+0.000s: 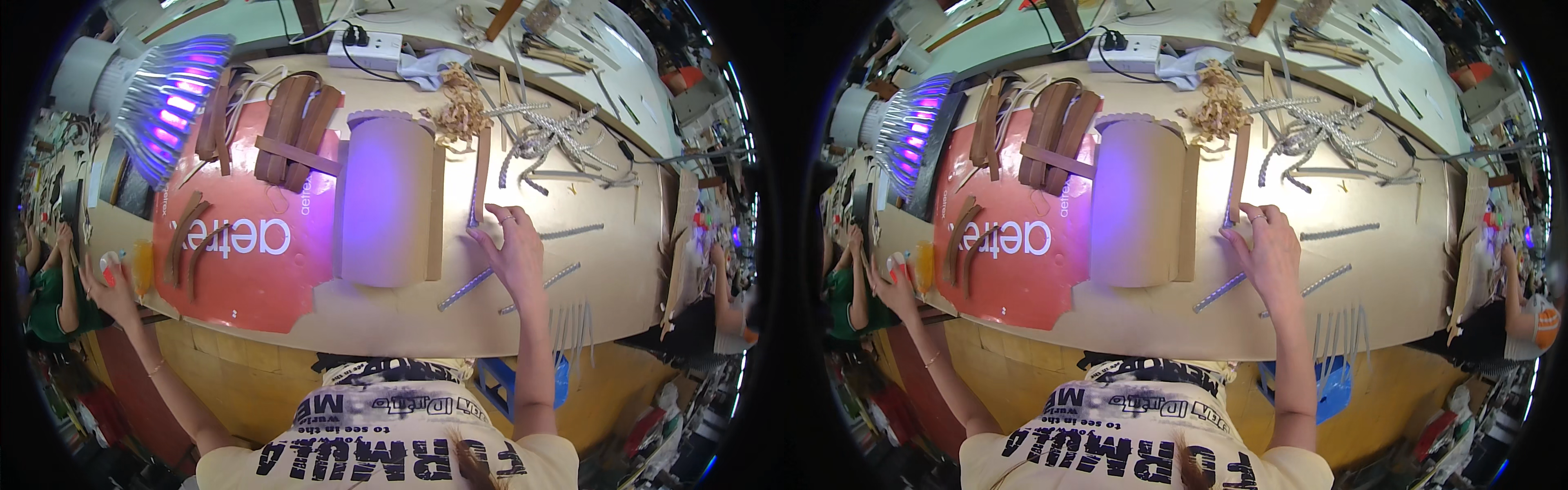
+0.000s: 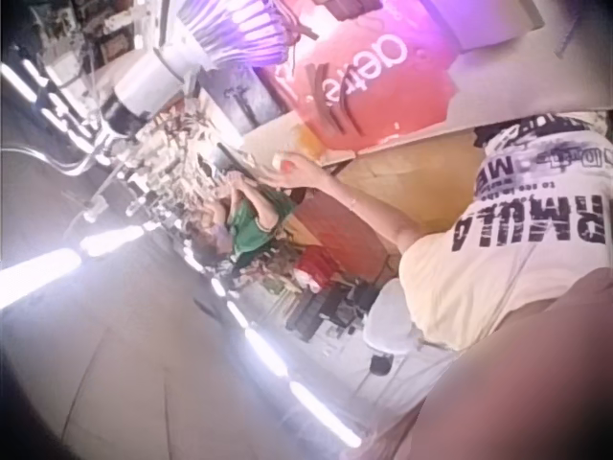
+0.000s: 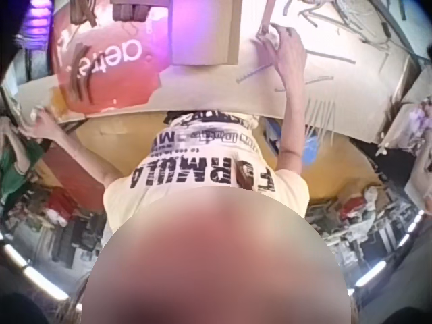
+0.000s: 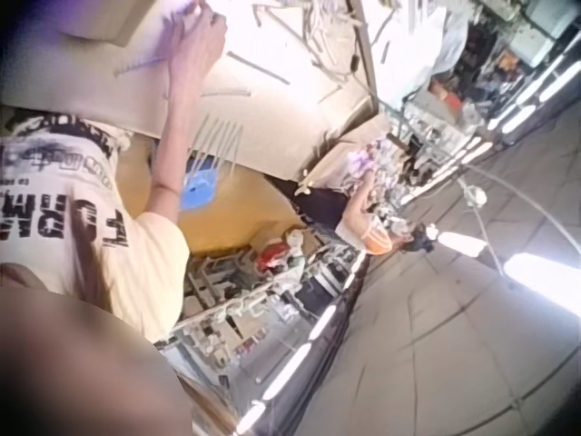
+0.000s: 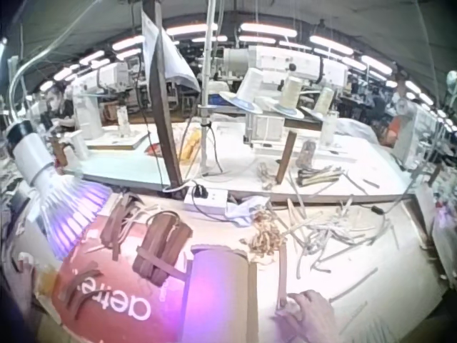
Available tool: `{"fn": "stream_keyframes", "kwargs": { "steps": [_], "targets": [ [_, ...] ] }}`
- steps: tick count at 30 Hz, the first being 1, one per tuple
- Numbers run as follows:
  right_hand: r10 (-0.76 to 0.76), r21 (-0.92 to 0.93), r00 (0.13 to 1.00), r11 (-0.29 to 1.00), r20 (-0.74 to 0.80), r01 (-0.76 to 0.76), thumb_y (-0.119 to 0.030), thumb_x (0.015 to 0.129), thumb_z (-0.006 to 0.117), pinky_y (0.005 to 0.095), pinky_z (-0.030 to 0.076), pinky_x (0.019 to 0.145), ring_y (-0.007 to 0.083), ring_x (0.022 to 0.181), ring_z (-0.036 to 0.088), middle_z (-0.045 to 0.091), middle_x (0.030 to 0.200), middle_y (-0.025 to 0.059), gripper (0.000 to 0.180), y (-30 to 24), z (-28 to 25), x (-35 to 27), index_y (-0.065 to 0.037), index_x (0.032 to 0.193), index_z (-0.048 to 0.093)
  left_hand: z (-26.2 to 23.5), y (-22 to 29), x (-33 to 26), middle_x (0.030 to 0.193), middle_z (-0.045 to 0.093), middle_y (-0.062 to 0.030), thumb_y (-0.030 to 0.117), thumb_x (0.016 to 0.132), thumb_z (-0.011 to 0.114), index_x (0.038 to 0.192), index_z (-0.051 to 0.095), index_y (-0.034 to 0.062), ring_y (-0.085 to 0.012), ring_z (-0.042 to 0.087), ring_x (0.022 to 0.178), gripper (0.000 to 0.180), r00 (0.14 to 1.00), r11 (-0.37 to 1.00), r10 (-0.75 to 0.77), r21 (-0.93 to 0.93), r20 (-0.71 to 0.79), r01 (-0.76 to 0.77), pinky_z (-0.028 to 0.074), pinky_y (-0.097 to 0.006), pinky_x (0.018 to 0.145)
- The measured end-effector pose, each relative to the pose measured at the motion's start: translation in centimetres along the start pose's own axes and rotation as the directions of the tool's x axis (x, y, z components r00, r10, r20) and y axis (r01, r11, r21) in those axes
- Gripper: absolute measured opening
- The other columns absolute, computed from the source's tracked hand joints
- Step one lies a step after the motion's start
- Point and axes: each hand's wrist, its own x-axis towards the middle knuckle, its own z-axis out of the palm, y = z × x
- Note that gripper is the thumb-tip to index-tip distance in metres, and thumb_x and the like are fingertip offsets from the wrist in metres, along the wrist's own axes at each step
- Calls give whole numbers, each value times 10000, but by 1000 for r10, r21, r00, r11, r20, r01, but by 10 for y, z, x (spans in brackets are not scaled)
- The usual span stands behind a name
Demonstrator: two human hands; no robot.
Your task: The person repeatedly wraps a braided cord around a cylindrical cardboard form under a UV lamp, then removes it and applies glue to the cord ends. The process is repeated multiple times with different cord pieces.
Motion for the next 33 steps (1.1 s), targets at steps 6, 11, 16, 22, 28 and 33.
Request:
{"fn": "stream_keyframes", "kwargs": {
  "steps": [6,11,16,22,28,33],
  "targets": [
    [157,198,987,967,24,-159,-210,881,674,384,523,743,251,859,666,669,896,129,336,7,20,13,-28,1161,642,-57,253,-16,1434,434,-174,121,877,681,1300,570,44,-314,446,1309,444,983,863,81,-505,163,13,394,-428,1038],
    [295,542,955,807,-29,-233,-85,913,594,304,496,681,146,767,629,658,808,72,261,12,19,10,-1,1158,630,-86,367,-58,1260,597,-97,135,781,755,1220,637,114,-300,615,1076,454,805,461,560,-881,197,-105,457,-434,966],
    [259,985,965,160,28,-71,-50,905,563,280,422,675,112,730,506,582,779,31,327,16,-14,-3,-36,1222,484,-93,440,-79,1294,572,-118,193,812,734,1246,609,115,-345,580,1134,458,623,22,781,-999,37,31,430,-460,1004],
    [-118,798,992,-603,-55,-28,-108,903,508,337,430,685,171,740,464,459,812,34,349,12,-57,-17,-141,1237,411,-96,497,-73,1518,296,-210,230,830,732,1490,296,106,-420,382,1339,800,543,100,821,-981,176,166,353,-475,1086],
    [-307,520,945,-828,-112,-208,-104,912,488,327,433,662,171,735,431,438,809,26,312,0,-73,-1,-162,1208,407,-103,532,-77,1296,530,-234,127,826,715,1458,338,84,-392,558,1165,737,311,146,908,-908,281,392,464,-462,951],
    [-383,595,893,-784,-236,-179,-129,892,496,319,394,626,171,728,408,433,792,22,321,3,-86,18,-170,1187,376,-92,538,-64,869,701,-136,0,836,658,1295,520,46,-292,704,831,482,480,71,825,-897,299,437,541,-377,739]
  ]
}}
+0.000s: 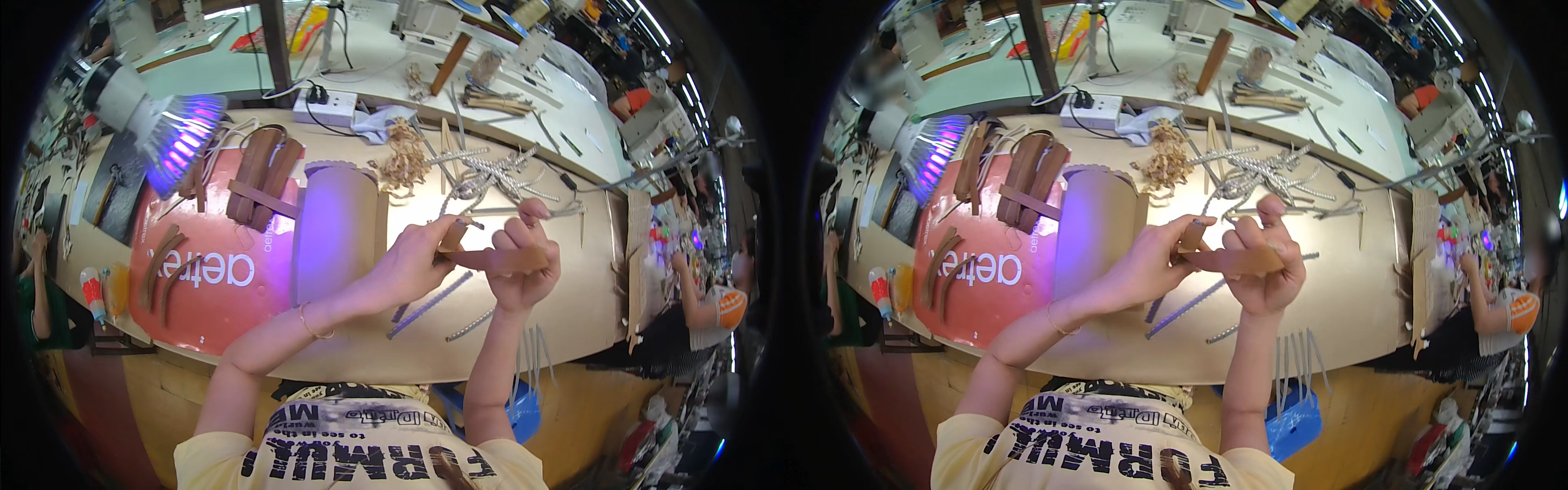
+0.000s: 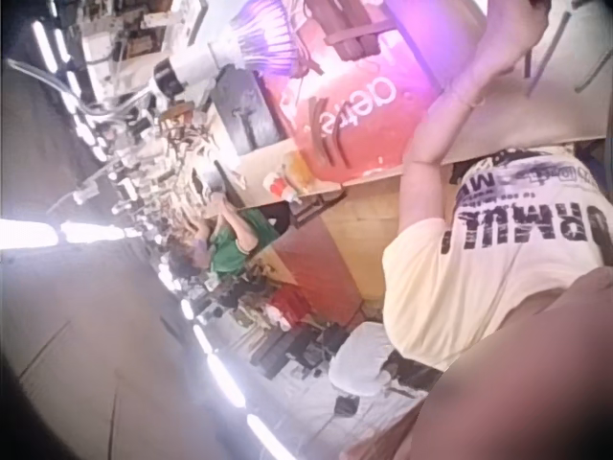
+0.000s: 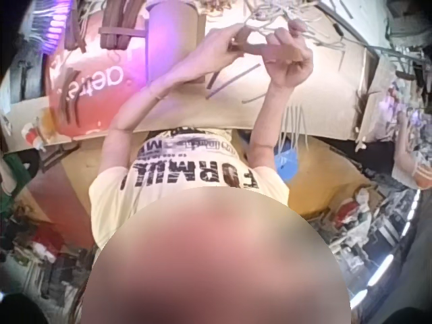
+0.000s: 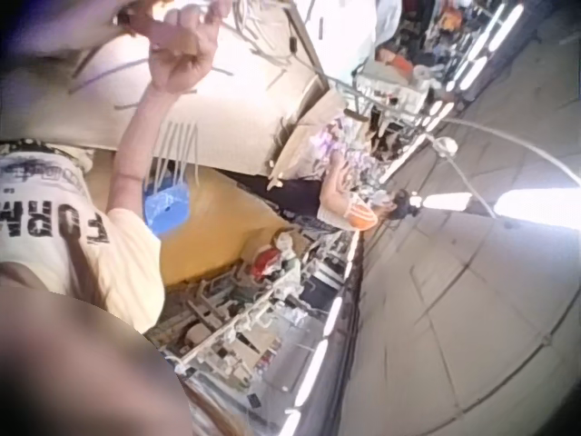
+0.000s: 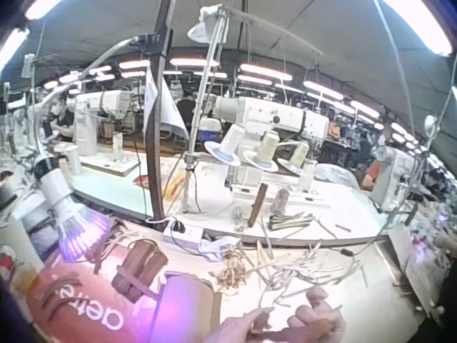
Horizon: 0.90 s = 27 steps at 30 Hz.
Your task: The person repeatedly wraps a braided cord around a cylindrical cardboard form under a UV lamp, then removes it and applies glue to the cord ends. The process is repeated multiple times with different cord pieces.
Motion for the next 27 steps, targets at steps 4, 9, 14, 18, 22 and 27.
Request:
{"fn": "stream_keyframes", "kwargs": {
  "steps": [4,9,14,18,22,27],
  "targets": [
    [0,-477,1000,879,-31,-15,-142,861,514,308,318,566,163,604,366,400,661,39,274,-14,3,-3,-142,1076,345,-18,-3,34,869,695,-170,61,854,681,1243,560,29,-286,704,839,409,998,998,19,68,-55,-15,538,-362,736],
    [-192,-917,898,135,-397,-376,-191,986,554,219,412,617,65,671,522,620,744,22,225,-20,9,-25,-33,1146,570,-29,6,47,901,708,-171,39,854,662,1317,500,35,-259,705,860,491,998,996,70,48,-12,-69,544,-359,751],
    [-369,-966,907,-72,-205,-248,-202,945,625,261,455,733,101,827,555,621,1014,16,193,1,4,-19,-46,1058,623,-30,27,24,957,709,-157,47,851,675,1440,383,123,-279,705,861,662,998,997,53,-58,-24,-54,545,-362,743],
    [-322,-978,925,122,-202,-171,-137,906,623,307,448,868,172,1042,545,589,1119,72,323,25,9,-3,-16,1195,544,-42,47,4,1010,694,-162,60,855,687,1464,351,130,-274,707,828,699,997,996,66,-57,-39,-68,539,-363,713],
    [-166,-939,972,328,-167,-105,-144,830,671,352,445,914,202,1046,557,565,1173,109,683,64,18,5,-43,1414,331,-71,65,-26,1080,623,-190,0,793,678,1486,306,137,-335,642,979,799,964,972,139,217,-229,-88,523,-413,752],
    [50,-855,959,441,-279,-272,-177,870,716,306,488,848,177,966,595,583,1134,102,715,178,30,-20,-23,1430,298,-105,67,-87,1201,534,-187,-30,669,685,1466,313,140,-396,537,1112,896,898,880,-115,377,-424,290,467,-469,902]
  ]
}}
